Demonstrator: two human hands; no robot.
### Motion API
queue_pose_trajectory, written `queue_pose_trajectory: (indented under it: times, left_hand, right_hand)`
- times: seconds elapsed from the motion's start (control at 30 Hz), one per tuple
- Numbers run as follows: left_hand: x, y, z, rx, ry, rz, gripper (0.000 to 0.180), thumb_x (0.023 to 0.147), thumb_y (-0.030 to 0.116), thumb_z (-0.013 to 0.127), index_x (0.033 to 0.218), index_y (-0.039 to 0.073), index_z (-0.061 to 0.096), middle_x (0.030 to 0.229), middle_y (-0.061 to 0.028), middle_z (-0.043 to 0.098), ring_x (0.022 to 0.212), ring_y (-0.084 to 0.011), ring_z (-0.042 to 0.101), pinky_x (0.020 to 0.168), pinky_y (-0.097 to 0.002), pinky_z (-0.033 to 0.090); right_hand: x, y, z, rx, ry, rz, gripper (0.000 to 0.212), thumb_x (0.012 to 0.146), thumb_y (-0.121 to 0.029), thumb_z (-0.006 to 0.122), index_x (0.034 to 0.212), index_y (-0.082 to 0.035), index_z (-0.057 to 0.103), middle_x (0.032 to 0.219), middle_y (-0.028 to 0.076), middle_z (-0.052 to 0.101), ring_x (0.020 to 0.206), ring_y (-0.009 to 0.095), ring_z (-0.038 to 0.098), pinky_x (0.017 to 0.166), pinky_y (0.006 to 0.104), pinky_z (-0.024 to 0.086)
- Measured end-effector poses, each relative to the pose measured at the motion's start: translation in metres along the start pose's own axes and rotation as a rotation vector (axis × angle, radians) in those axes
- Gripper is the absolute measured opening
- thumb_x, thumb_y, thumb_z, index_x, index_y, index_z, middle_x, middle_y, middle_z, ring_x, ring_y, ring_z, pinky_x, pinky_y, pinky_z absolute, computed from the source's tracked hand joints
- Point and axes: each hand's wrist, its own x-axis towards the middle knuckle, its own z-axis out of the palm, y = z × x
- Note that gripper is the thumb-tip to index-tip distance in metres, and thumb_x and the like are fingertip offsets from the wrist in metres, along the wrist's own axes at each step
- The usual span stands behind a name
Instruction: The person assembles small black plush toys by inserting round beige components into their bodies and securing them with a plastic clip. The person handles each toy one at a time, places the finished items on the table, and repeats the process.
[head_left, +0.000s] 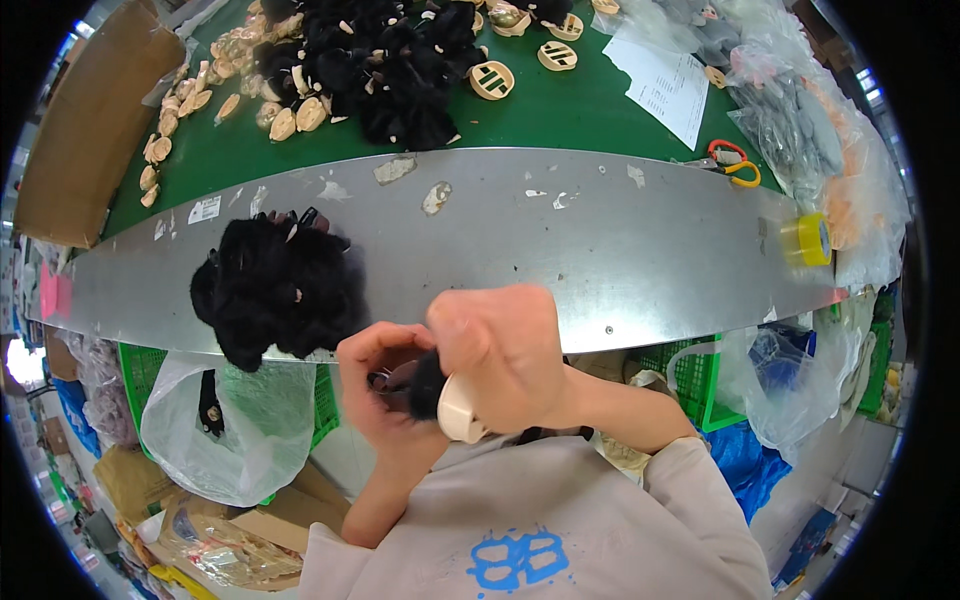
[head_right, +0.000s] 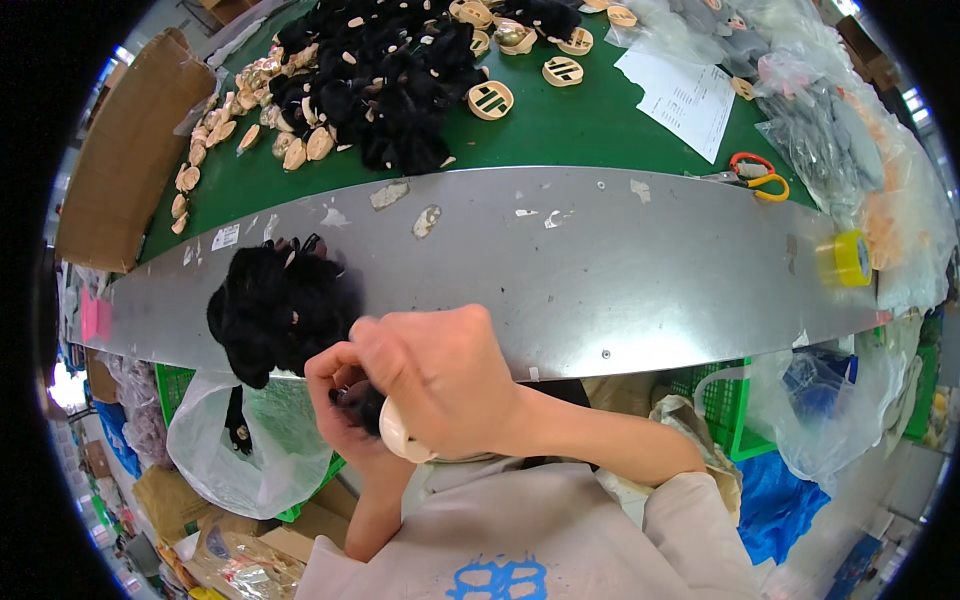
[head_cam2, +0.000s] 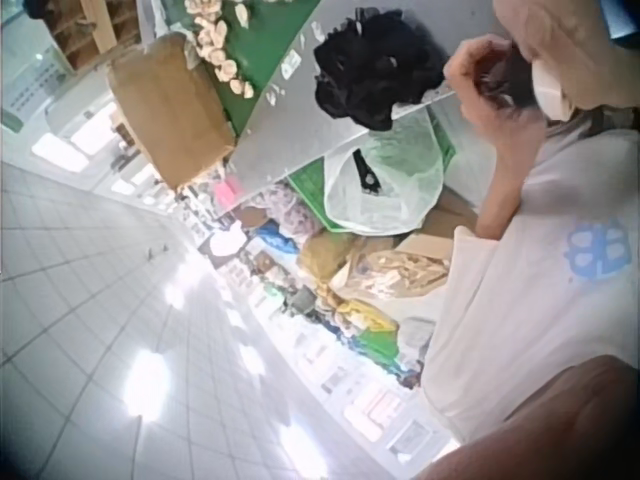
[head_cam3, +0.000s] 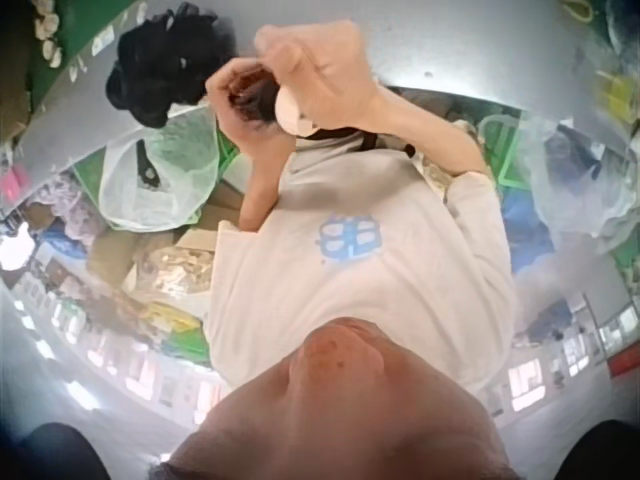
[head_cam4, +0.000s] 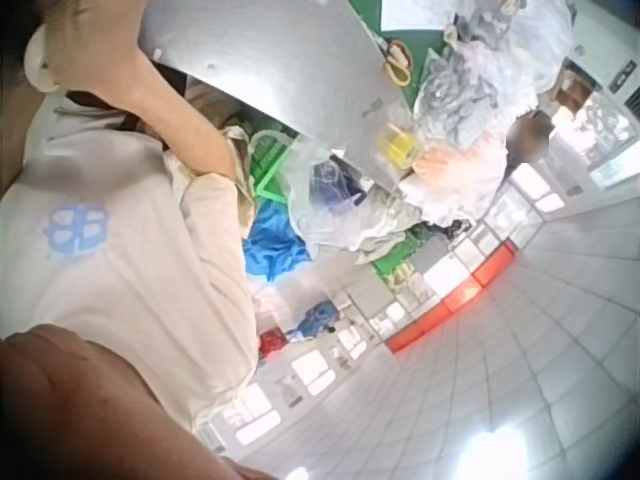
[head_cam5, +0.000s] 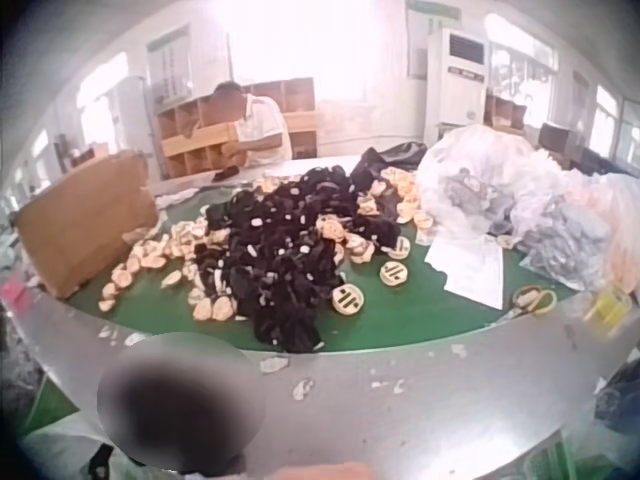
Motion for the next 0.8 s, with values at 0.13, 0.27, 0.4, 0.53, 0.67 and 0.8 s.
queue_pose_trajectory:
  times: [0.13,0.27,0.4,0.53,0.67,0.8]
  left_hand:
    - [0.012,-0.003,0.002,-0.083,-0.017,-0.125,0.041,0.074,0.0,0.076,0.106,0.004,0.051,0.094,-0.0012,0.055,0.085,-0.0075,0.054,0.076,-0.0202,0.044]
    - [0.017,-0.018,-0.009,-0.167,-0.078,-0.307,0.015,0.082,-0.006,0.063,0.095,-0.001,0.06,0.087,0.0036,0.057,0.083,-0.0027,0.053,0.073,-0.0179,0.043]
    - [0.02,-0.015,-0.008,-0.332,-0.142,-0.399,0.014,0.086,-0.003,0.062,0.099,-0.002,0.062,0.09,0.0024,0.057,0.083,-0.0031,0.052,0.074,-0.0182,0.042]
    - [0.012,-0.018,-0.013,-0.744,-0.183,-0.45,0.01,0.089,0.005,0.064,0.095,-0.002,0.06,0.094,-0.0003,0.053,0.086,-0.0071,0.048,0.079,-0.0208,0.038]
    - [0.012,-0.028,-0.007,-0.493,-0.192,-0.133,0.015,0.09,0.008,0.067,0.087,0.0,0.055,0.087,-0.0009,0.046,0.079,-0.0108,0.042,0.071,-0.0225,0.034]
    - [0.011,-0.032,0.003,-0.174,-0.113,0.057,0.02,0.09,0.011,0.068,0.083,0.0,0.052,0.082,-0.004,0.044,0.074,-0.0144,0.04,0.065,-0.0254,0.032]
  right_hand:
    - [-0.002,0.011,-0.012,0.142,0.054,0.148,0.035,0.098,-0.02,0.056,0.069,0.0,0.055,0.055,0.007,0.041,0.048,0.015,0.036,0.045,0.029,0.032]
    - [-0.001,0.016,-0.022,-0.12,0.015,0.183,0.041,0.085,-0.033,0.075,0.069,-0.003,0.051,0.062,0.005,0.046,0.054,0.017,0.04,0.048,0.0318,0.033]
    - [-0.009,0.018,-0.029,-0.346,-0.096,-0.011,0.05,0.068,-0.041,0.087,0.069,-0.008,0.049,0.069,0.005,0.045,0.062,0.022,0.042,0.054,0.035,0.035]
    - [-0.019,0.011,-0.03,-0.336,-0.038,0.06,0.047,0.071,-0.034,0.085,0.067,-0.008,0.047,0.066,0.005,0.042,0.059,0.024,0.039,0.054,0.0347,0.03]
    - [-0.013,0.017,-0.028,-0.544,0.097,-0.222,0.043,0.07,-0.026,0.083,0.065,-0.009,0.044,0.064,0.005,0.04,0.058,0.022,0.038,0.056,0.0356,0.029]
    - [-0.009,0.023,-0.018,-0.677,0.213,-0.348,0.041,0.071,-0.022,0.081,0.063,-0.009,0.043,0.063,0.004,0.038,0.056,0.022,0.037,0.056,0.0351,0.027]
